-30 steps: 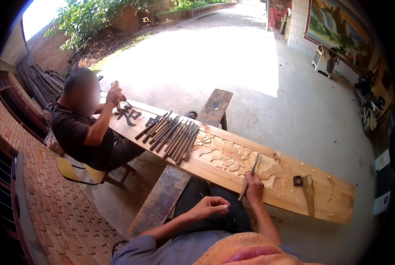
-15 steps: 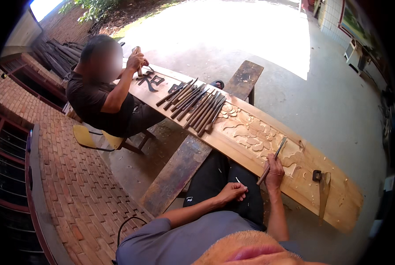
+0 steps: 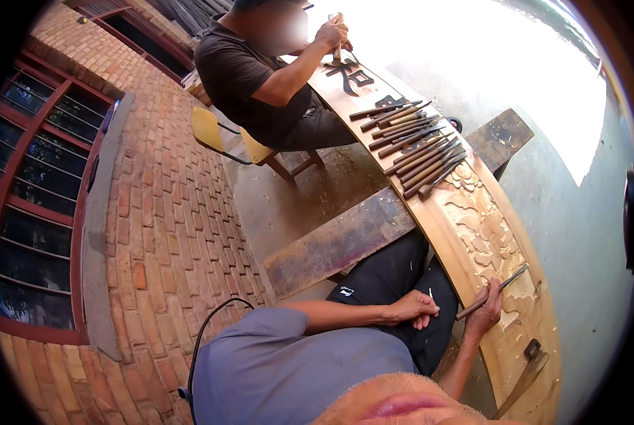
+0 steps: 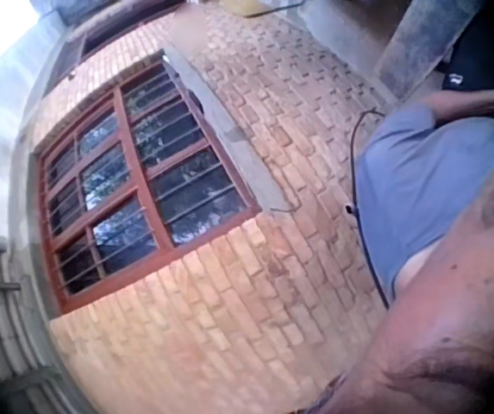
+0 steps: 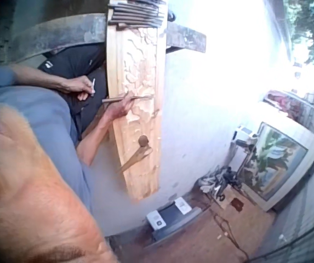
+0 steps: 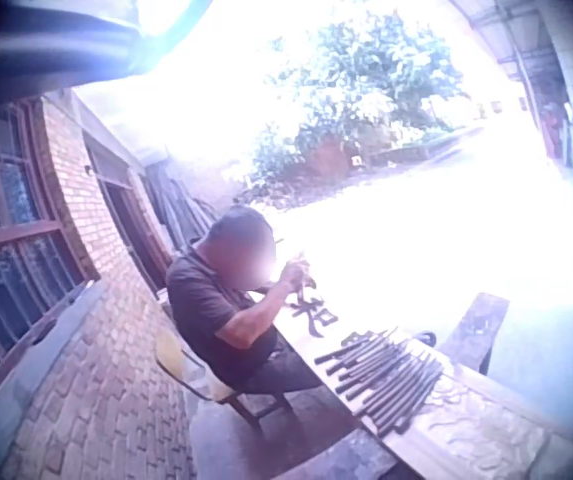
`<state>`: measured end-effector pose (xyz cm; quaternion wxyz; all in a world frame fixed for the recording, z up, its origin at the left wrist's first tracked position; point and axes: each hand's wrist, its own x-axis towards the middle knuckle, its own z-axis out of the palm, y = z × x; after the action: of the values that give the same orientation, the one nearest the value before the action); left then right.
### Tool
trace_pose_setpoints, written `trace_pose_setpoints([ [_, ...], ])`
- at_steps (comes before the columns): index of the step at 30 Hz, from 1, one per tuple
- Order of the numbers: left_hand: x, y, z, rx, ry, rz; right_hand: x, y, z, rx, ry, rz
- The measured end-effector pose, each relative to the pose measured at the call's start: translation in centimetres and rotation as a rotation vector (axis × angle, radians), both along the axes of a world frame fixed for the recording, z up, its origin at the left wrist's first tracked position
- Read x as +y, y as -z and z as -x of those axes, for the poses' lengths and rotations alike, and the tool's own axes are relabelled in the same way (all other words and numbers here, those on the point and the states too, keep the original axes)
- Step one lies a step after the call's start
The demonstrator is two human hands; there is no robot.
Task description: The person uses various chisels to carve intricate floral designs into a large wooden board.
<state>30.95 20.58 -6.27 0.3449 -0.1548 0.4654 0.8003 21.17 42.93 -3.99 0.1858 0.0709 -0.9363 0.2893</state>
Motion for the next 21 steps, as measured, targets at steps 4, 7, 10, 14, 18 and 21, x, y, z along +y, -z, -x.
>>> trace_pose_setpoints([
  [4,-0.1,-0.2,0.1,-0.009,-0.002,0.004,-0.1,-0.4,0.0,-0.043,-0.007,-0.010],
  [7,0.0,0.0,0.1,-0.014,-0.007,-0.004,-0.3,-0.5,-0.1,-0.054,0.017,0.007],
  [10,0.0,0.0,0.2,-0.015,0.000,-0.005,0.4,0.4,0.0,0.019,-0.015,-0.022],
  [14,0.2,-0.2,0.1,-0.019,0.000,-0.005,0.4,0.4,-0.1,0.007,-0.002,-0.024],
  [18,0.2,0.1,0.0,-0.023,-0.023,-0.025,0.5,0.6,0.0,0.020,-0.017,-0.005],
  [21,0.2,0.1,0.1,-0.024,-0.021,-0.019,0.8,1.1,0.1,0.029,-0.020,0.005],
])
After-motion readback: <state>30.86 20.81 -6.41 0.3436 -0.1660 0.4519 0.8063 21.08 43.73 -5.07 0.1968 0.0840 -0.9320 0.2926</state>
